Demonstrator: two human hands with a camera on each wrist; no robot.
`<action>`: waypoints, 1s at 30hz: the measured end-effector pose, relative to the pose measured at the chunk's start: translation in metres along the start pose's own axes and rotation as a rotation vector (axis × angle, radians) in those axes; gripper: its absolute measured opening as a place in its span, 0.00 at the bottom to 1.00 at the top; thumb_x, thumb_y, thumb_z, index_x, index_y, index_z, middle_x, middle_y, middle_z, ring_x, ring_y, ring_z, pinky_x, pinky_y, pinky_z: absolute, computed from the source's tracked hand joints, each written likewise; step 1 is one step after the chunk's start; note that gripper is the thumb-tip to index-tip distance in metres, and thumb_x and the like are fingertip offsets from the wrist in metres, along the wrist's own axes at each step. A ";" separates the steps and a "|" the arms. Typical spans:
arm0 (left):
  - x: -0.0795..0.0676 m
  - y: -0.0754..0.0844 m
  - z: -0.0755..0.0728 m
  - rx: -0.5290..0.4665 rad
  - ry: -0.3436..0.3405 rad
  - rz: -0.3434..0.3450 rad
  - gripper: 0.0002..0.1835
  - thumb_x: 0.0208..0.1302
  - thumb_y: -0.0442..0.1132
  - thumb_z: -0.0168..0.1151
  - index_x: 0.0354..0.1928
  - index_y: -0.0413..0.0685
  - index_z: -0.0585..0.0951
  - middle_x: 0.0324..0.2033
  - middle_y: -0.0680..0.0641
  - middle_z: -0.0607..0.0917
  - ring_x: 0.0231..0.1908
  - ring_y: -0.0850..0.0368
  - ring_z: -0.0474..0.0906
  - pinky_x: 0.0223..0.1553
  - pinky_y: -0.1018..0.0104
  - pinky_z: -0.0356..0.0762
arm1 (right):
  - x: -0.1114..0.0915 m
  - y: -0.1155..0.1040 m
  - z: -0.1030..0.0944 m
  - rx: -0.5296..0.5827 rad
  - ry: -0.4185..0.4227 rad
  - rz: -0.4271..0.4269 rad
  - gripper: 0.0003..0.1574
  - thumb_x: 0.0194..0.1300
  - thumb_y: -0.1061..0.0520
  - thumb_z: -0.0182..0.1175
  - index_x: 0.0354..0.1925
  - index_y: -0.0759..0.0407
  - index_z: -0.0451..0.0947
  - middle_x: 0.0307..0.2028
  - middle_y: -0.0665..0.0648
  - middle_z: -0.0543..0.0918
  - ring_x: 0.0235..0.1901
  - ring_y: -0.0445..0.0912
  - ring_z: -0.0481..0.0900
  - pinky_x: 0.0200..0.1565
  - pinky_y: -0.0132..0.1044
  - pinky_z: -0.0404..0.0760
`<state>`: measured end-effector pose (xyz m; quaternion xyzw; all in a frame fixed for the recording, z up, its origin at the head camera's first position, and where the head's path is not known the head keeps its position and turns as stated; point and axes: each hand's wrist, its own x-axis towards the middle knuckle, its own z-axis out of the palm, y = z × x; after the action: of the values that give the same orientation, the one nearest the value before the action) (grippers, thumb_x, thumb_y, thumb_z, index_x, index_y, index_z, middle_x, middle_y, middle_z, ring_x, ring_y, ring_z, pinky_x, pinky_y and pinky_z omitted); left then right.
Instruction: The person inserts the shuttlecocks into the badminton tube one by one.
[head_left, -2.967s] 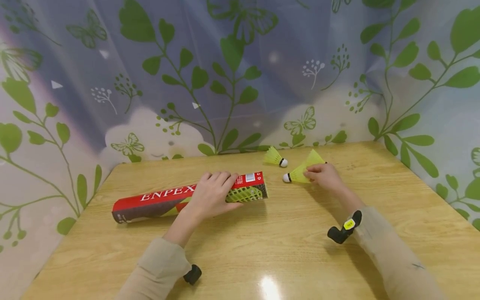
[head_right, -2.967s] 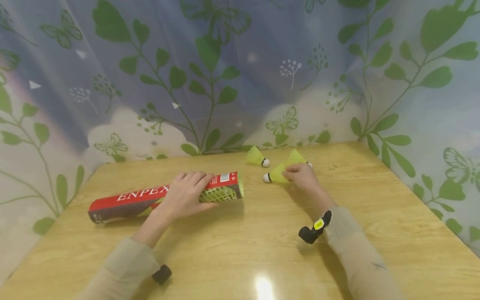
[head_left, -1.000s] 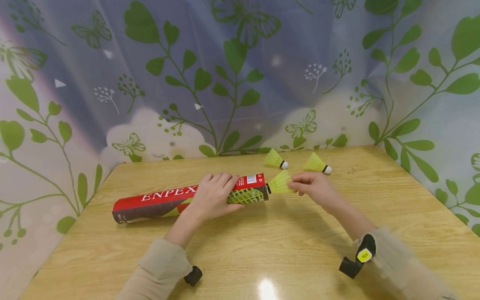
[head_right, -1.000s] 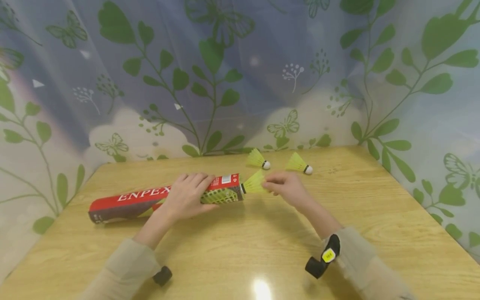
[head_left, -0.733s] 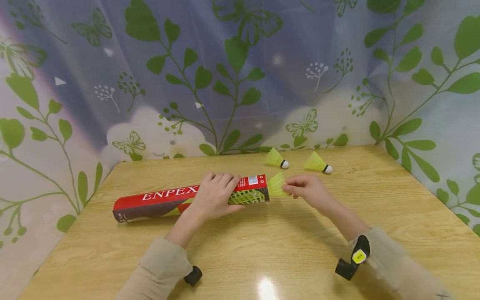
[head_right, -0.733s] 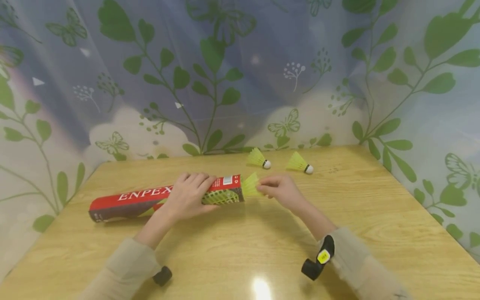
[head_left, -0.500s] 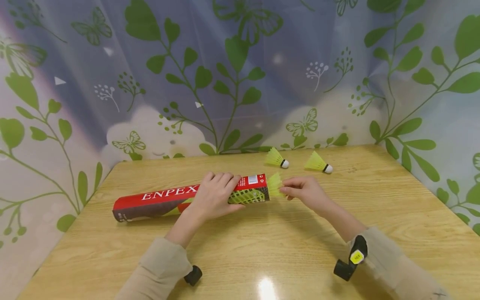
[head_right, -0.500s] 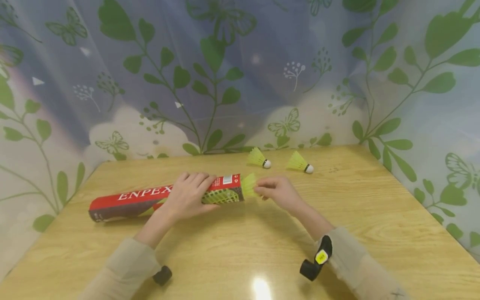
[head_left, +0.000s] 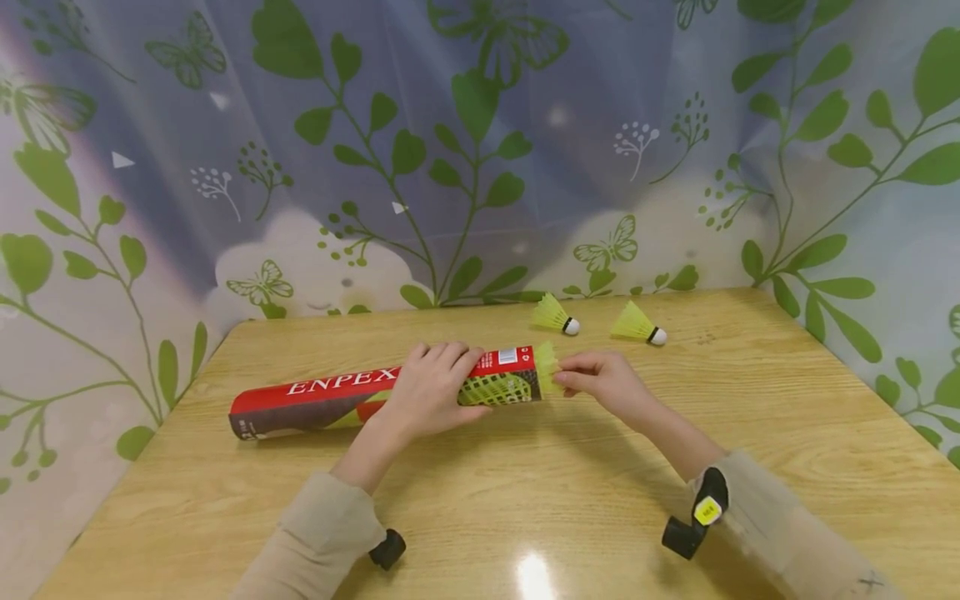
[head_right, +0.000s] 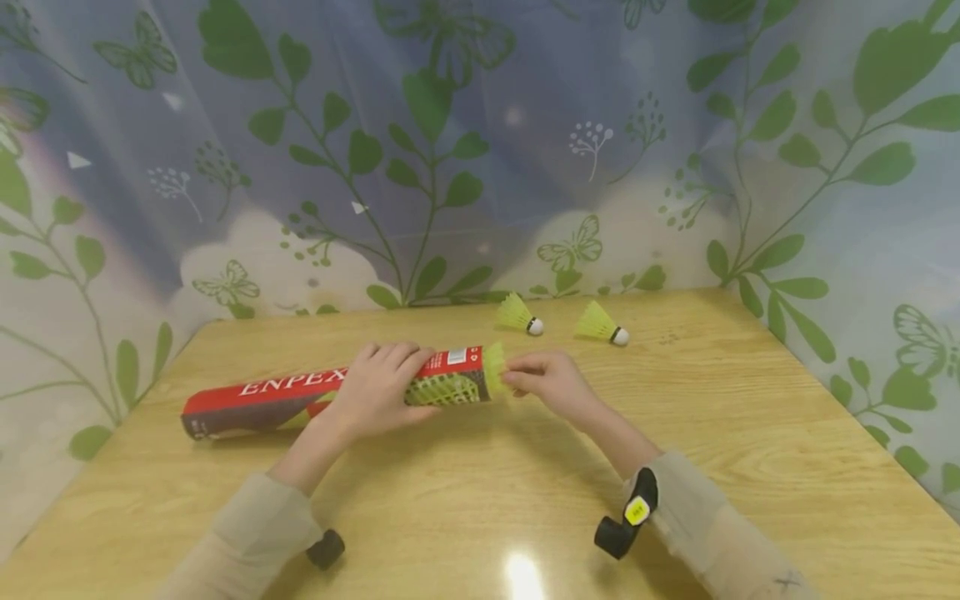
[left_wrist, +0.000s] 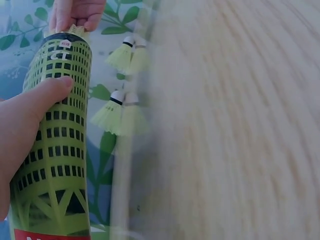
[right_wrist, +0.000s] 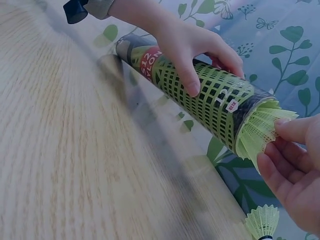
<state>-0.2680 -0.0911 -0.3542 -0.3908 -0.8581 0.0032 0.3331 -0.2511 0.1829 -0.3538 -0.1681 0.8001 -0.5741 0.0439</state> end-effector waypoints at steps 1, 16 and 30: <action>0.001 0.000 -0.001 -0.020 -0.028 -0.025 0.40 0.40 0.65 0.68 0.53 0.47 0.76 0.42 0.47 0.78 0.41 0.50 0.76 0.38 0.57 0.68 | 0.000 0.000 0.000 0.004 0.004 0.004 0.20 0.63 0.60 0.59 0.49 0.74 0.76 0.44 0.65 0.81 0.34 0.44 0.81 0.44 0.44 0.78; 0.007 0.002 -0.011 -0.068 -0.171 -0.107 0.41 0.43 0.65 0.68 0.56 0.49 0.74 0.45 0.48 0.76 0.44 0.50 0.74 0.42 0.55 0.68 | 0.003 -0.002 -0.001 0.040 0.022 0.010 0.20 0.62 0.63 0.58 0.49 0.76 0.75 0.41 0.63 0.82 0.31 0.41 0.81 0.40 0.38 0.79; 0.009 0.002 -0.012 -0.058 -0.209 -0.111 0.40 0.43 0.64 0.68 0.57 0.48 0.74 0.45 0.48 0.77 0.45 0.50 0.75 0.44 0.53 0.70 | 0.003 0.001 0.005 0.000 0.055 -0.026 0.19 0.63 0.62 0.58 0.48 0.75 0.76 0.43 0.67 0.81 0.32 0.44 0.82 0.41 0.40 0.79</action>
<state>-0.2640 -0.0865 -0.3402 -0.3497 -0.9082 0.0005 0.2299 -0.2531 0.1780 -0.3557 -0.1625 0.7989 -0.5789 0.0142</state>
